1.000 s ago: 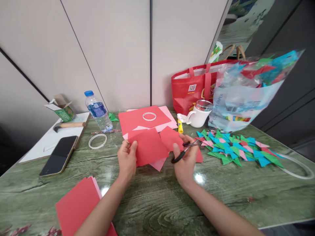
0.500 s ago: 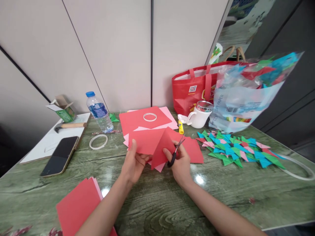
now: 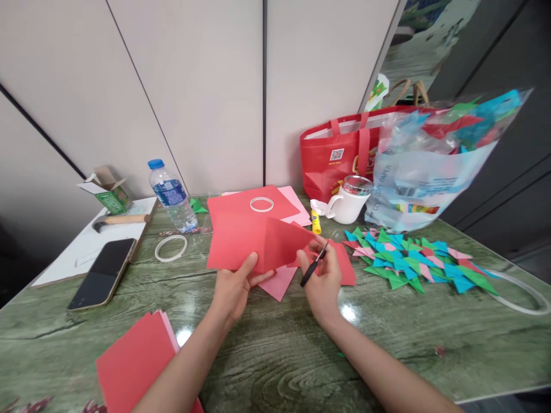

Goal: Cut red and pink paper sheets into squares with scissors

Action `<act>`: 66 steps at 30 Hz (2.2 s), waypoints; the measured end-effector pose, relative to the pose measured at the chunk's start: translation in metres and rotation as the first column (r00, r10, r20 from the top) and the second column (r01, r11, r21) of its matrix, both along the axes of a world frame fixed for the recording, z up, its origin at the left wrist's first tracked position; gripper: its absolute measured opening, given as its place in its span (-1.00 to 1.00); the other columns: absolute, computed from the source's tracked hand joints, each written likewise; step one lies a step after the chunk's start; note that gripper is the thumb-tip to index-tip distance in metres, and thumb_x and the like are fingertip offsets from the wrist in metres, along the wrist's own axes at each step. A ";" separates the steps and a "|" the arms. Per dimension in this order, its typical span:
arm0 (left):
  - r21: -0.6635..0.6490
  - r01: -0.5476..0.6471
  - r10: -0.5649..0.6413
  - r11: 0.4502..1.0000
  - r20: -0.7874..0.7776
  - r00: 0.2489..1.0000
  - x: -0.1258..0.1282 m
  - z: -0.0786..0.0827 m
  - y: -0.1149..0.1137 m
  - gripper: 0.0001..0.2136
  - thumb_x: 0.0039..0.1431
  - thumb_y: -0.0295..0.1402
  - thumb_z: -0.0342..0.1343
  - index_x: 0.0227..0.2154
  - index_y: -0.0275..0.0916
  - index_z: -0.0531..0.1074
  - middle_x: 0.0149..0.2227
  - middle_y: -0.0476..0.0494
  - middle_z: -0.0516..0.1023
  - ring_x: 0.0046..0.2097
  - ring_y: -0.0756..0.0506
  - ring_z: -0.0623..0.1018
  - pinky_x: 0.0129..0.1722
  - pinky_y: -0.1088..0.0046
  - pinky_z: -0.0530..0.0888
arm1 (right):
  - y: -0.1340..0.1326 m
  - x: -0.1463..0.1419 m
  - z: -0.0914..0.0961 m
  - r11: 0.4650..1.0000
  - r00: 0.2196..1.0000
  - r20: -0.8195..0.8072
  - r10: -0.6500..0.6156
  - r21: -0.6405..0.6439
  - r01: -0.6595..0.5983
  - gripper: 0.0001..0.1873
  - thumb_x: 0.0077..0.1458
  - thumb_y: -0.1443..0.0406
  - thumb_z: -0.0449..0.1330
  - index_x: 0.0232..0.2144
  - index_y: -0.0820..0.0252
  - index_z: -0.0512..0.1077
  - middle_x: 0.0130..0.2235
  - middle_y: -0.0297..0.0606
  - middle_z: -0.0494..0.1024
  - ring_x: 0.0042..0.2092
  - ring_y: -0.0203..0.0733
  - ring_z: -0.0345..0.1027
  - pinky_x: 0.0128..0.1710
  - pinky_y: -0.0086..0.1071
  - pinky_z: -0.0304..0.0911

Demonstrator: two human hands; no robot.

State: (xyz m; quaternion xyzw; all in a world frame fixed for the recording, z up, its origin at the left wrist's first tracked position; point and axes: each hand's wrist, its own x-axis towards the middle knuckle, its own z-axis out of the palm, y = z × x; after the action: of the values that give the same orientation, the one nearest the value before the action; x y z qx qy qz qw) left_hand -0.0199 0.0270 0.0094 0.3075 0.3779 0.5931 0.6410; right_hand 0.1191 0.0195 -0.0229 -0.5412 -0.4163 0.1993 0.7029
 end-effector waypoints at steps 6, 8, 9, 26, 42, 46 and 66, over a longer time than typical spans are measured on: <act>0.139 -0.215 0.203 0.967 0.096 0.974 0.001 0.004 0.002 -0.58 -0.12 -0.44 0.17 -0.12 -0.14 0.30 -0.15 -0.06 0.47 -0.12 -0.11 0.45 -0.15 0.11 0.42 | -0.011 -0.014 0.001 0.834 0.836 -0.123 0.535 -0.080 -0.545 -0.68 -0.12 0.24 0.20 -0.24 0.16 0.29 -0.44 -0.35 0.35 -0.41 -0.29 0.25 -0.38 -0.39 0.21; 0.160 -0.216 0.202 0.963 0.096 0.975 0.001 0.005 0.002 -0.58 -0.12 -0.45 0.17 -0.12 -0.15 0.30 -0.14 -0.07 0.45 -0.14 -0.09 0.46 -0.14 0.11 0.42 | -0.017 -0.020 -0.001 0.639 0.652 -0.202 0.731 -0.133 -0.757 -0.65 -0.16 0.25 0.24 -0.27 0.16 0.26 -0.50 -0.40 0.35 -0.49 -0.33 0.22 -0.46 -0.44 0.19; 0.163 -0.209 0.196 0.964 0.095 0.976 0.001 0.006 0.001 -0.59 -0.11 -0.45 0.16 -0.13 -0.16 0.30 -0.13 -0.07 0.45 -0.14 -0.09 0.46 -0.14 0.11 0.42 | -0.020 -0.022 -0.002 0.572 0.588 -0.235 0.774 -0.135 -0.809 -0.64 -0.19 0.25 0.26 -0.30 0.15 0.25 -0.51 -0.42 0.35 -0.50 -0.34 0.22 -0.47 -0.45 0.19; 0.061 -0.203 0.211 0.977 -0.352 0.912 0.008 -0.008 -0.009 -0.71 -0.05 -0.17 0.06 -0.33 -0.28 0.41 -0.37 -0.16 0.53 -0.36 -0.15 0.53 -0.34 0.30 0.45 | -0.028 -0.024 0.008 0.393 0.429 -0.317 0.846 -0.175 -0.903 -0.65 -0.33 0.17 0.32 -0.47 0.22 0.34 -0.54 -0.41 0.32 -0.53 -0.36 0.15 -0.54 -0.48 0.13; 0.242 -0.244 0.338 0.939 -0.776 0.532 0.008 -0.005 -0.017 -0.73 -0.02 -0.15 -0.01 -0.45 -0.26 0.43 -0.35 -0.16 0.53 -0.20 -0.16 0.47 -0.12 0.35 0.30 | -0.025 -0.023 0.003 0.408 0.430 -0.347 0.833 -0.139 -0.902 -0.59 -0.30 0.22 0.33 -0.38 0.21 0.27 -0.46 -0.39 0.32 -0.42 -0.32 0.19 -0.40 -0.44 0.13; 0.234 -0.234 0.319 0.944 -0.830 0.458 0.009 -0.004 -0.019 -0.68 0.02 -0.15 -0.07 -0.37 -0.29 0.44 -0.28 -0.19 0.52 -0.15 -0.16 0.45 -0.08 0.33 0.29 | -0.025 -0.022 0.002 0.395 0.426 -0.348 0.835 -0.161 -0.905 -0.58 -0.33 0.22 0.35 -0.40 0.24 0.28 -0.47 -0.39 0.31 -0.44 -0.34 0.17 -0.43 -0.46 0.12; 0.254 -0.202 0.314 0.946 -0.873 0.374 0.008 -0.012 -0.021 -0.60 0.03 -0.08 -0.13 -0.31 -0.29 0.45 -0.27 -0.22 0.52 -0.12 -0.17 0.44 -0.02 0.28 0.24 | -0.027 -0.022 0.004 0.417 0.442 -0.321 0.837 -0.148 -0.897 -0.56 -0.30 0.17 0.33 -0.38 0.24 0.27 -0.51 -0.43 0.24 -0.47 -0.36 0.08 -0.48 -0.48 0.05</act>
State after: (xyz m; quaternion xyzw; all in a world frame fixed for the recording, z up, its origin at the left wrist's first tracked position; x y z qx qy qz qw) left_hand -0.0123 0.0060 -0.0030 0.5477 0.6740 0.4449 0.2186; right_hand 0.0970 -0.0070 -0.0188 -0.3222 -0.5292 0.6472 0.4441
